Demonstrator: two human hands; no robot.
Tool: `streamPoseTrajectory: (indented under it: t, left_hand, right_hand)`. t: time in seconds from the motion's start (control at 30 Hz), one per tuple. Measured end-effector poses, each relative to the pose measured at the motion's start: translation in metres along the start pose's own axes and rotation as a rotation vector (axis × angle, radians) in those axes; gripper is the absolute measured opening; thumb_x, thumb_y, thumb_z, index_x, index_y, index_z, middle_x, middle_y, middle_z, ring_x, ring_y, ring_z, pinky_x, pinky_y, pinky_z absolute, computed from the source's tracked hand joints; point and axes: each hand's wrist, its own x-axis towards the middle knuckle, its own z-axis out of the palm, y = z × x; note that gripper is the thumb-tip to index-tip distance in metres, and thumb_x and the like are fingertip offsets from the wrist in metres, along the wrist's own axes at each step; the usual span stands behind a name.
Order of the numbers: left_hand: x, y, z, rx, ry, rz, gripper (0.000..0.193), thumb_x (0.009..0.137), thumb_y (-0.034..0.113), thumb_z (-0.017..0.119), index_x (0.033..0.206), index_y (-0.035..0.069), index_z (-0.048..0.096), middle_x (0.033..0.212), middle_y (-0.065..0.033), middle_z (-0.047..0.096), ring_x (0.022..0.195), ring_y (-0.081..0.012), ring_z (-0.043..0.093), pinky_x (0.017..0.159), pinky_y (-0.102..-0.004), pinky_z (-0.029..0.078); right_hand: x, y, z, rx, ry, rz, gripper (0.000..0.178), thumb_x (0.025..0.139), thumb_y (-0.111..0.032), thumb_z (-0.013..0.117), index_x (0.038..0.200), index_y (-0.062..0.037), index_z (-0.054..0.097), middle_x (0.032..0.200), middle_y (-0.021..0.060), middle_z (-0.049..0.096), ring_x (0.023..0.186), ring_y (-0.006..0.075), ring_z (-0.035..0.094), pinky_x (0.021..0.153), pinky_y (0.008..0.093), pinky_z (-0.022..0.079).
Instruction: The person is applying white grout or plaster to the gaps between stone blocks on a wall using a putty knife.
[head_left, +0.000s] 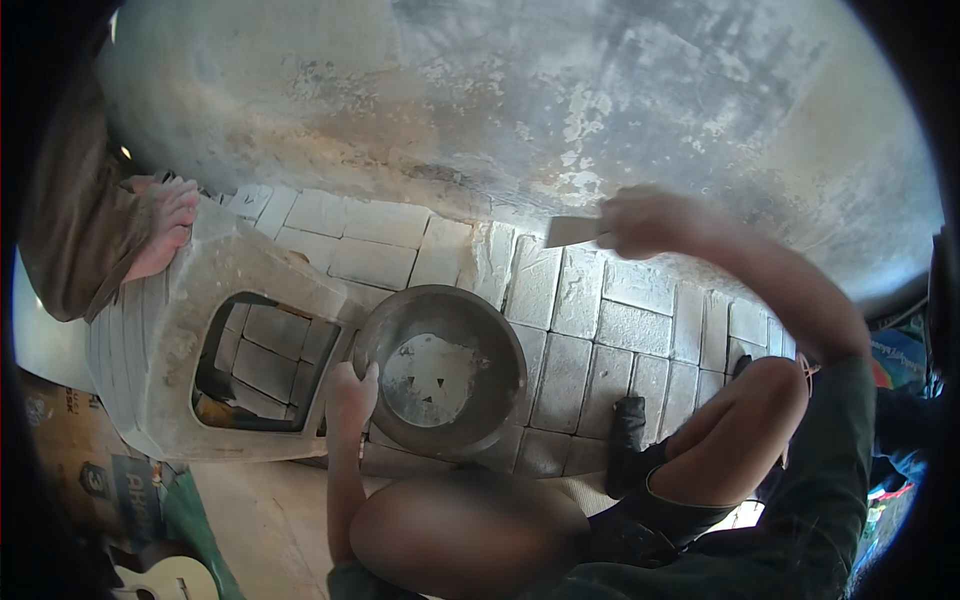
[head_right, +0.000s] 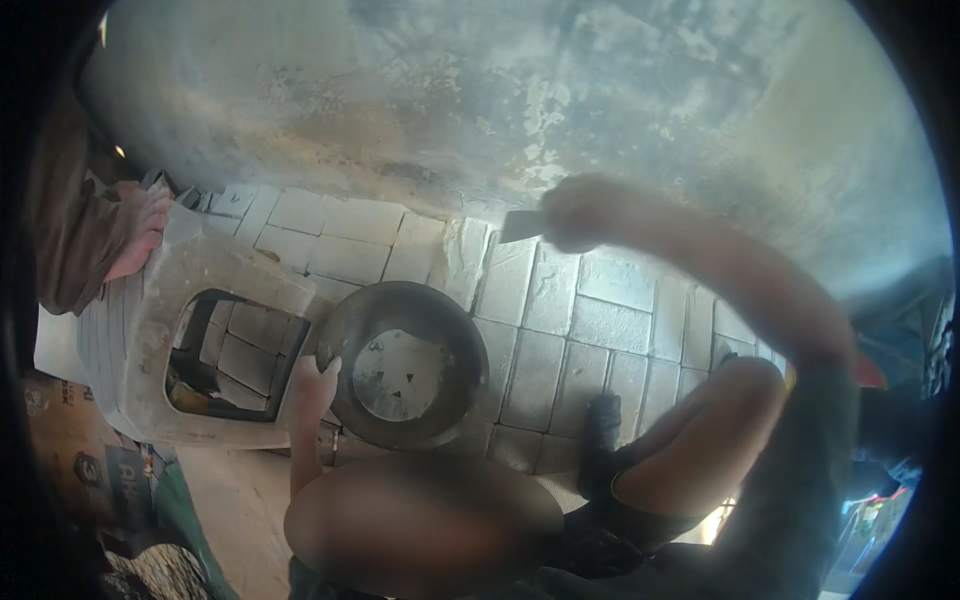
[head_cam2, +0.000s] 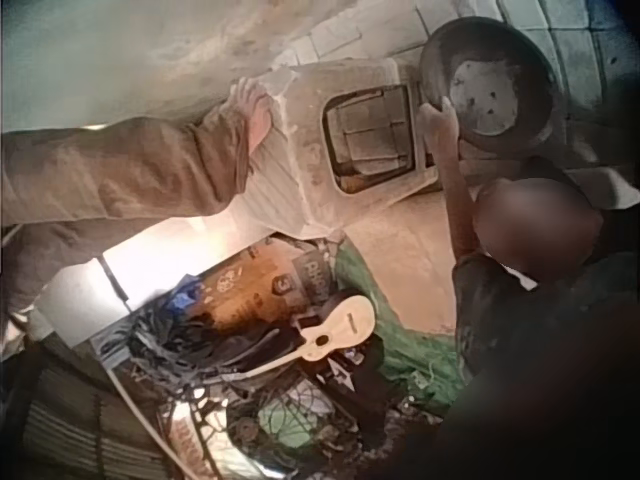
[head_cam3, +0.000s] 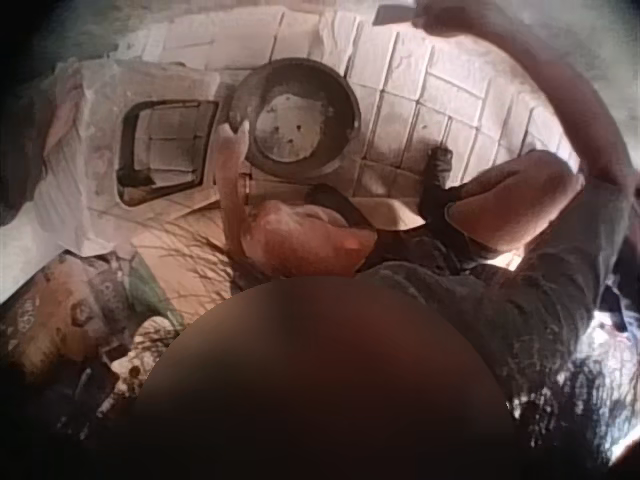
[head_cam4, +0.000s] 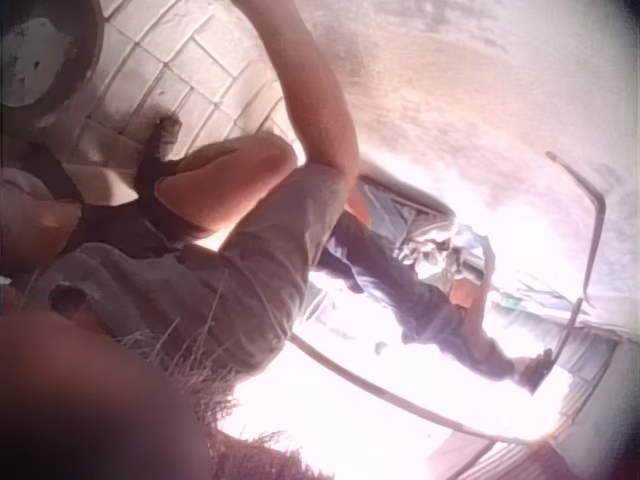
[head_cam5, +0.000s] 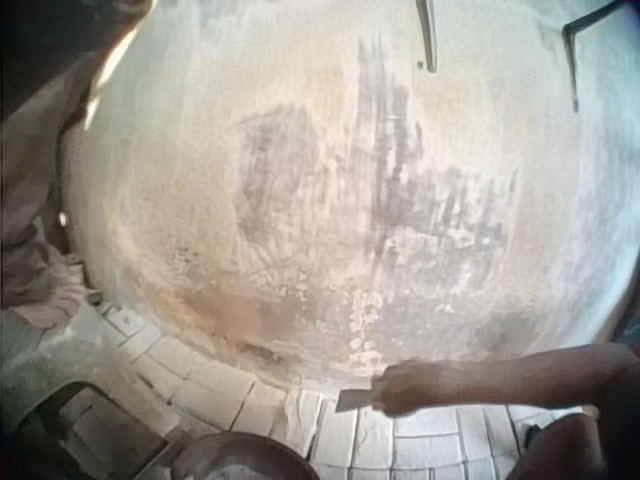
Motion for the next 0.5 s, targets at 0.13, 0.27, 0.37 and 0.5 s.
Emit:
streamPoseTrajectory:
  t: [0.13,0.27,0.37,0.5]
  left_hand:
    - [0.0,-0.004,-0.012,0.132,-0.146,0.039,0.04,0.078,0.026,0.059,0.101,-0.006,0.055,0.105,-0.0266,0.056,0.102,-0.04,0.052,0.086,-0.0429,0.041]
    - [-0.018,-0.04,-0.008,0.137,-0.123,0.03,0.038,0.078,0.025,0.059,0.094,-0.009,0.055,0.099,-0.0287,0.055,0.099,-0.0402,0.052,0.086,-0.0437,0.041]
    - [-0.026,-0.062,-0.004,0.002,-0.095,0.081,0.035,0.077,0.022,0.06,0.095,-0.008,0.055,0.099,-0.0268,0.056,0.097,-0.0384,0.054,0.085,-0.0424,0.041]
    - [-0.049,-0.03,-0.009,-0.137,-0.034,-0.124,0.038,0.075,0.013,0.059,0.108,-0.006,0.053,0.108,-0.0233,0.054,0.103,-0.035,0.051,0.089,-0.0399,0.038]
  right_hand:
    - [0.109,-0.031,0.109,0.413,0.054,-0.161,0.031,0.084,-0.011,0.039,0.102,0.0104,0.053,0.101,0.0265,0.057,0.096,0.0359,0.058,0.083,0.0434,0.047]
    - [0.159,-0.095,0.213,0.81,0.251,-0.192,0.034,0.087,-0.017,0.038,0.109,0.0092,0.04,0.088,0.0222,0.06,0.078,0.0324,0.061,0.074,0.0435,0.048]
    - [0.198,-0.131,0.301,1.214,0.21,0.005,0.03,0.089,-0.022,0.041,0.106,0.0031,0.043,0.082,0.0155,0.059,0.071,0.0258,0.059,0.068,0.0378,0.048]
    - [0.208,-0.16,0.33,1.689,0.29,0.042,0.033,0.088,-0.027,0.047,0.105,0.0009,0.05,0.089,0.0168,0.059,0.08,0.0247,0.058,0.069,0.0359,0.045]
